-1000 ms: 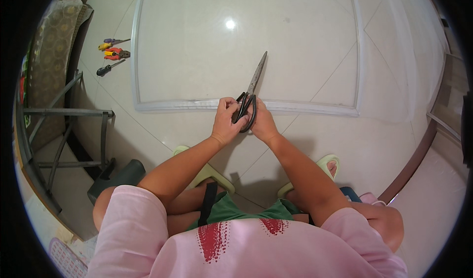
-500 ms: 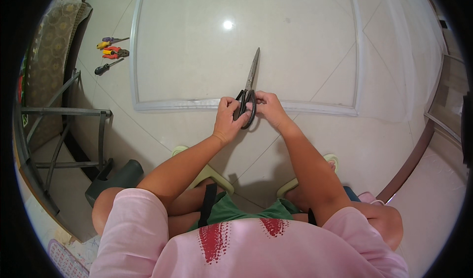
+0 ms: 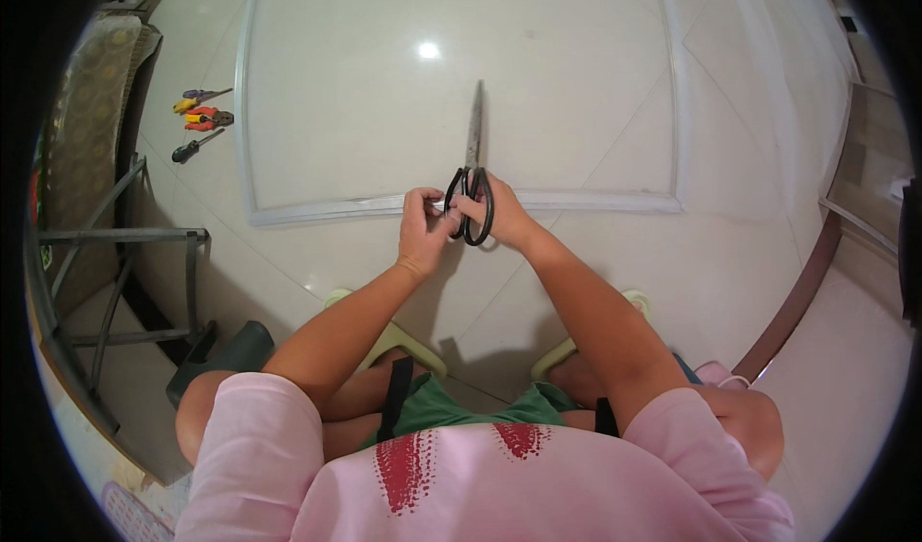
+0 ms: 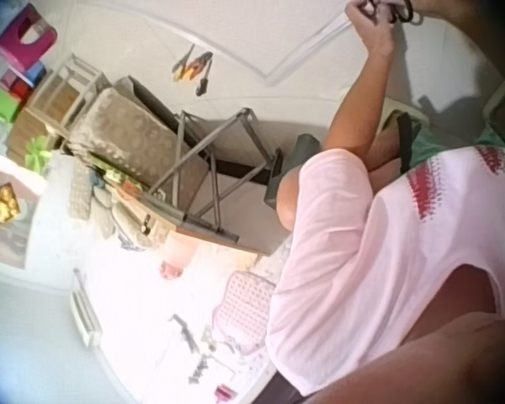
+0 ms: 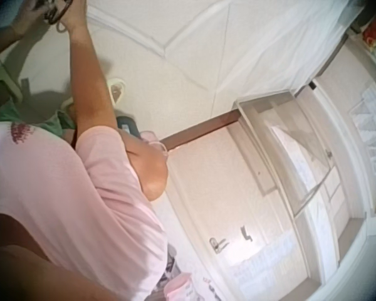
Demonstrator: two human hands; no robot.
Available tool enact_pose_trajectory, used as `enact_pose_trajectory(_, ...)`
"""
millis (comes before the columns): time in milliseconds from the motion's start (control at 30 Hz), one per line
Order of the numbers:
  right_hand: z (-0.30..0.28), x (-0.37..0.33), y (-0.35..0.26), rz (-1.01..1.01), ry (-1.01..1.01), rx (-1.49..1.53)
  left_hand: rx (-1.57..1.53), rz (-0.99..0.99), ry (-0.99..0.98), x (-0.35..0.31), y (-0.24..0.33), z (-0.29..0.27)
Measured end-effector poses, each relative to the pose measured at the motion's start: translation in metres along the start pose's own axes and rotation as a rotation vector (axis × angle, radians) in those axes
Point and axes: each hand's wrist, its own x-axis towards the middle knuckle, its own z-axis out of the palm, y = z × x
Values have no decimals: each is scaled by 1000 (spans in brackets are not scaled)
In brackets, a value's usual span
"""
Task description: The person assembles a screen door by hand, pressing plastic strips into a metal frame to secure a mesh screen and cutting the excess plastic strip with scissors.
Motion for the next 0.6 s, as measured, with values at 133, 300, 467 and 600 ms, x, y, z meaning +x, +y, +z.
enact_pose_trajectory(133,-10,-4,2,109,-18,284,56,26,46,5,-2,0)
enact_pose_trajectory(300,-29,-13,15,23,138,8,481,-107,50,12,23,15)
enact_pose_trajectory(467,-77,-24,18,-37,165,-71,459,-249,40,25,27,13)
enact_pose_trajectory(600,-119,-39,9,41,132,-224,489,-84,-37,27,16,12)
